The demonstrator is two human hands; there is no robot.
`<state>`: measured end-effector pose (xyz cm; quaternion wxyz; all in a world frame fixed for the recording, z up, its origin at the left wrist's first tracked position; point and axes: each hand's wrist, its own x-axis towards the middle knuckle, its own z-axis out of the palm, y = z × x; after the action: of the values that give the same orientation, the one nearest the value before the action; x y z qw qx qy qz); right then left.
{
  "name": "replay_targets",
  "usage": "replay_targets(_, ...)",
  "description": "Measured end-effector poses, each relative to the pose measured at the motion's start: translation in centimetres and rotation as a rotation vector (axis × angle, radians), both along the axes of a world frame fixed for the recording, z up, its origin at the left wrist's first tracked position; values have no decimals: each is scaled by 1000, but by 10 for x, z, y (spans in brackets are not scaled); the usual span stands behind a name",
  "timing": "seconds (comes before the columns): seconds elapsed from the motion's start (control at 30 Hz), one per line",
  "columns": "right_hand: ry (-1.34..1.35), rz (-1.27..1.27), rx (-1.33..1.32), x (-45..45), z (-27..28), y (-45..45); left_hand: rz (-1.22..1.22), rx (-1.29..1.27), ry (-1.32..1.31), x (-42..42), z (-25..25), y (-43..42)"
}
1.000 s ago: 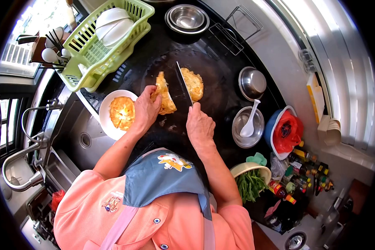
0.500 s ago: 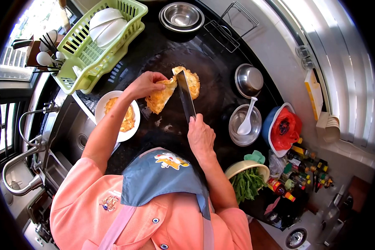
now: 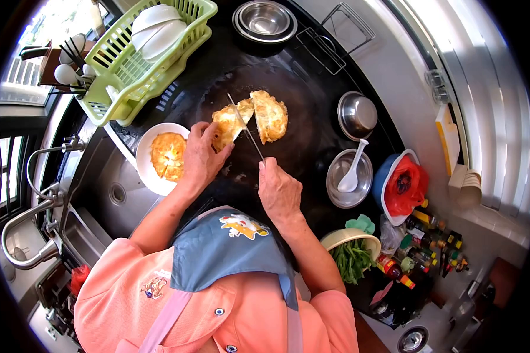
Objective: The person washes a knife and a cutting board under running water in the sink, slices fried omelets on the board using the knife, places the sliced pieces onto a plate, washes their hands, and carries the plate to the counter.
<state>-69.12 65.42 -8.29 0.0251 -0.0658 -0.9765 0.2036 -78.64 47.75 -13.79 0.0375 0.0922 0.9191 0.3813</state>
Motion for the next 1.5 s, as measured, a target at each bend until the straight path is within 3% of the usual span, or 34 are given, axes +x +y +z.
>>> replay_targets(0.1, -16, 3, 20, -7, 4, -6, 9, -41, 50, -1, -2, 2)
replay_targets(0.2, -214, 31, 88, -18, -18, -2, -21, -108, 42, -2, 1, 6)
replay_targets(0.5, -295, 23, 107, 7, -11, 2, -98, -189, 76, -5, -1, -2)
replay_targets(0.73, -242, -12, 103, 21, -2, 11, -464, -186, 172, -45, -2, -37)
replay_targets(1.13, 102, 122, -3, -10, 2, -3, -149, 18, 134, -12, -9, -38)
replay_targets(1.23, -191, 145, 136, -16, -14, -2, -146, 21, 87, -12, -6, -35)
replay_targets(1.5, -222, 92, 127, -7, -5, 11, -100, 16, 59, -8, -2, -29)
